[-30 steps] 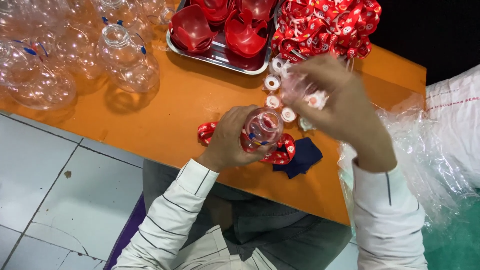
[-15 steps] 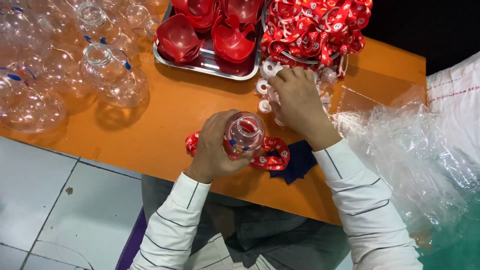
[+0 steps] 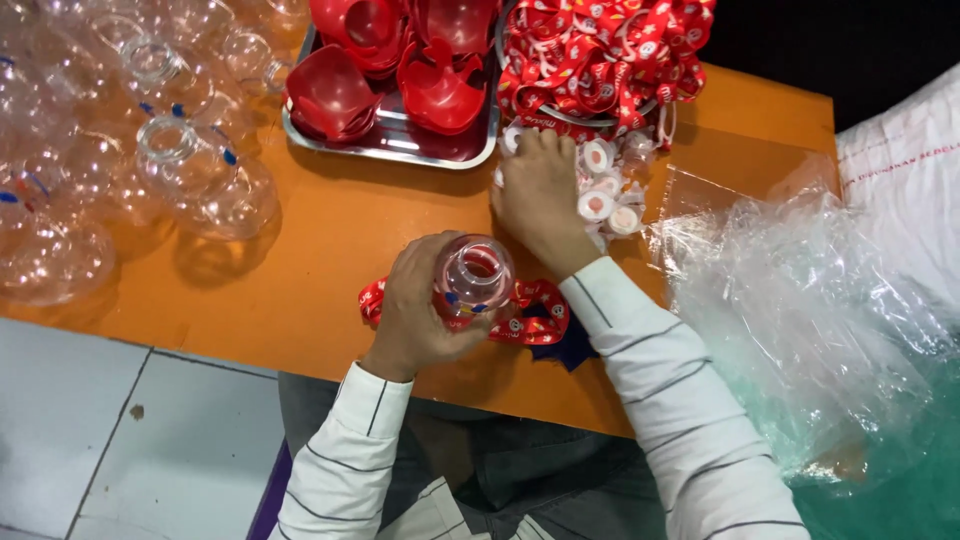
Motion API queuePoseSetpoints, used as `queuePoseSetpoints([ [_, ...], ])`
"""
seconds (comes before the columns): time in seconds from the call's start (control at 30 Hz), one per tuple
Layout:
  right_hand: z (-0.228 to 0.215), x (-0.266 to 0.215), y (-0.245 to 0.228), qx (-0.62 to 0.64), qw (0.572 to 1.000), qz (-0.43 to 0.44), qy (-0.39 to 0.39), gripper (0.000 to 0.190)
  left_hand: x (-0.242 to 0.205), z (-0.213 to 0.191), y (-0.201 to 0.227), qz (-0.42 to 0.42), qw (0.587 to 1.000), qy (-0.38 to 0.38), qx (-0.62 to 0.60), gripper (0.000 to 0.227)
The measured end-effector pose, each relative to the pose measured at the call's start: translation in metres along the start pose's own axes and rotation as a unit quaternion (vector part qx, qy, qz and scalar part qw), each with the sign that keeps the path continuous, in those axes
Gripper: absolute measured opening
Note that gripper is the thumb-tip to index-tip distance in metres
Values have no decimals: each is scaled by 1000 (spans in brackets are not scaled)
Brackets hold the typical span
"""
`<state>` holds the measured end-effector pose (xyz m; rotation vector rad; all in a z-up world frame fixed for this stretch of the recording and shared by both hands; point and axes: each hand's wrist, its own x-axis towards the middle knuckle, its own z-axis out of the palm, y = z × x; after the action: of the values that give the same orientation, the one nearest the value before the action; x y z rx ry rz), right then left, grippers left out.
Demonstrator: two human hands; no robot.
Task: The person assembles a clear plastic bottle by inserting multiple small white circular pieces into the opening, then screws on a red cap. The person wraps the bottle in a clear plastic bag and attaches a red lanyard to the cap.
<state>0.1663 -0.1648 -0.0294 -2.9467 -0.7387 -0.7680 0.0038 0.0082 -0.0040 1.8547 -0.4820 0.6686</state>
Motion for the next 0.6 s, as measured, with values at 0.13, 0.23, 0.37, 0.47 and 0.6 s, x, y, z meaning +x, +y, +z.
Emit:
queuePoseSetpoints([
  [0.13, 9, 0, -4, -1, 998, 34, -50, 17, -1, 1, -1, 2, 1000, -8, 5, 76],
  [0.23, -3, 1, -3, 16, 998, 34, -57, 18, -1, 1, 0, -4, 1000, -5, -8, 76],
  [0.37, -32, -4, 25, 86, 995, 34, 27, 20, -1, 0, 0, -3, 1000, -9, -7, 75],
  [0.47, -81, -2, 51, 132, 983, 128, -1, 22, -2, -4, 3, -2, 1000, -30, 5, 73],
  [0.6, -118, -4, 94, 230, 911, 303, -162, 30, -1, -5, 6, 10, 998, -51, 21, 69],
])
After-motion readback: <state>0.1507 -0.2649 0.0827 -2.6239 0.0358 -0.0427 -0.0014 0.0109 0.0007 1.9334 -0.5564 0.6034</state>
